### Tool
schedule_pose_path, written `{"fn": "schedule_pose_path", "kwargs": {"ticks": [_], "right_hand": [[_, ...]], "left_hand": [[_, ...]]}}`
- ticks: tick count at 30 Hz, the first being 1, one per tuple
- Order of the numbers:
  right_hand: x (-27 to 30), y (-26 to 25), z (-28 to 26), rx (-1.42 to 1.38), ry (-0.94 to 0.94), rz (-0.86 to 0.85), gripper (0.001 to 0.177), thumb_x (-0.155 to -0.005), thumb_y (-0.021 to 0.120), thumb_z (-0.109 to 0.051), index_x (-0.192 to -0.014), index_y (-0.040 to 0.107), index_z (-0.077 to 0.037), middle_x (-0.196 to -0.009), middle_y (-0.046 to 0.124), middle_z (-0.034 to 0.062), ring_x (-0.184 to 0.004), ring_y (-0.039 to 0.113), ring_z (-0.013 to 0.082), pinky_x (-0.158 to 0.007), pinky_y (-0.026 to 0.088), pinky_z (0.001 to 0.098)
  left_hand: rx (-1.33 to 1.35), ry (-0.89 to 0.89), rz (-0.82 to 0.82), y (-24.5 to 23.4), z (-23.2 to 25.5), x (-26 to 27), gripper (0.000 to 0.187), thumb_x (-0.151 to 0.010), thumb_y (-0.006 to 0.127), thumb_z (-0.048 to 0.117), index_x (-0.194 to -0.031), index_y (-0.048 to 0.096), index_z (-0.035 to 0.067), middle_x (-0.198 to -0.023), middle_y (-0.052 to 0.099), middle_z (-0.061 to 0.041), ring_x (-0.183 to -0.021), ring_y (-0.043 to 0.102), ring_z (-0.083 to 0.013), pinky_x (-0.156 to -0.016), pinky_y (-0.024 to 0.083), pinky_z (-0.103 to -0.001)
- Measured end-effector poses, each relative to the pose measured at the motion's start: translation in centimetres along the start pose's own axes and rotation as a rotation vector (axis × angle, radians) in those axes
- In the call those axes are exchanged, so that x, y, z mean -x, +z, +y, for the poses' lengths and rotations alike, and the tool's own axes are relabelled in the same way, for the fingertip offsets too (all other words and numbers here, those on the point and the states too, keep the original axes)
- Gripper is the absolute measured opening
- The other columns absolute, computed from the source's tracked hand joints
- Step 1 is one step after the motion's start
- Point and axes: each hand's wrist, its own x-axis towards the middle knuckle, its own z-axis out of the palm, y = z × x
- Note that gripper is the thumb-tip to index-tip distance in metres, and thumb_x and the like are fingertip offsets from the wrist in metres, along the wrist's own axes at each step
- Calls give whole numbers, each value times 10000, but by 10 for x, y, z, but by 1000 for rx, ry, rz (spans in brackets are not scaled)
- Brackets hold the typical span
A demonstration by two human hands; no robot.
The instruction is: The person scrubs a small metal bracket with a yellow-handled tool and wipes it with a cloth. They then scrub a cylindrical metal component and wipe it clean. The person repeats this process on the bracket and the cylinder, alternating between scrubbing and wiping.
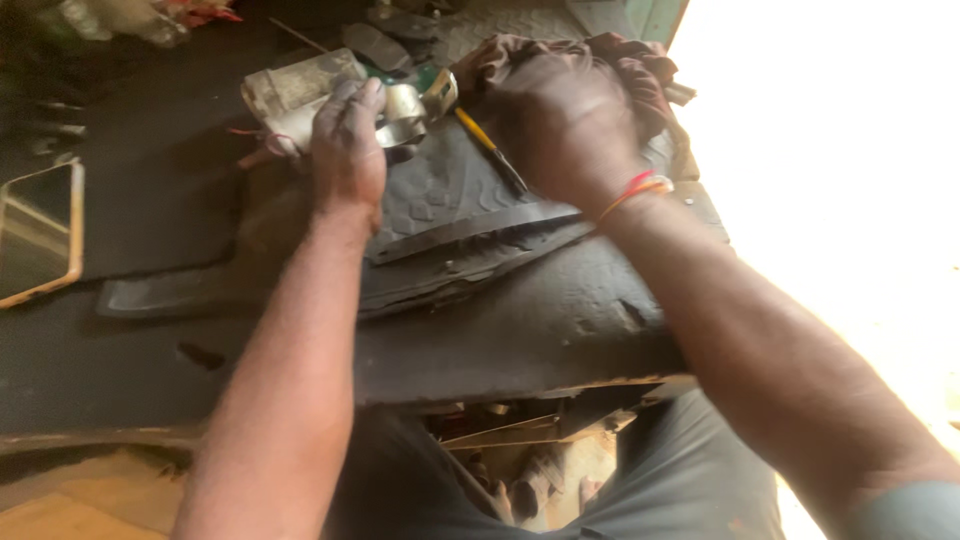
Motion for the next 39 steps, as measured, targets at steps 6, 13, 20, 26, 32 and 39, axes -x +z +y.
{"fn": "schedule_pose_path", "kwargs": {"ticks": [6,13,20,26,32,39], "right_hand": [[1,13,62,105,589,-273,471,-990,664,-538,-1065,710,-75,-1088,660,163,-938,682,300,-738,548,471],[6,5,34,-131,333,93,186,-1038,657,-262,-1024,688,-79,-1036,709,126,-1009,682,314,-882,519,457],[5,-9,-13,-428,-105,307,74,-963,739,-127,-990,676,-99,-986,672,86,-991,629,338,-884,494,473],[3,0,-26,-451,-140,209,63,-960,669,-77,-1014,644,-60,-1053,622,180,-972,630,402,-819,515,497],[1,24,-14,-464,-28,124,142,-1022,676,-152,-1099,642,-38,-939,703,189,-905,681,417,-783,539,513],[1,25,-16,-484,148,-15,227,-972,684,-193,-1151,685,-53,-974,750,192,-905,711,400,-760,552,475]], "left_hand": [[48,-79,-40,6,4,2,360,-992,603,382,-1016,707,38,-868,715,-65,-736,684,-136,-636,600,-306],[2,32,-98,9,1,9,370,-1032,614,374,-968,736,31,-832,690,-13,-734,602,-100,-686,509,-305],[-468,288,-16,18,-1,10,536,-1040,651,435,-706,519,37,-611,434,-17,-612,416,-112,-579,383,-353],[-463,348,-135,22,8,17,518,-1044,635,407,-691,527,43,-603,510,-63,-584,474,-152,-544,392,-364],[-571,501,-178,25,8,19,477,-1040,642,401,-719,568,56,-623,579,-97,-558,564,-190,-536,438,-391],[-577,447,-142,28,7,19,492,-1048,635,418,-723,559,56,-605,574,-95,-547,575,-234,-535,439,-398]]}}
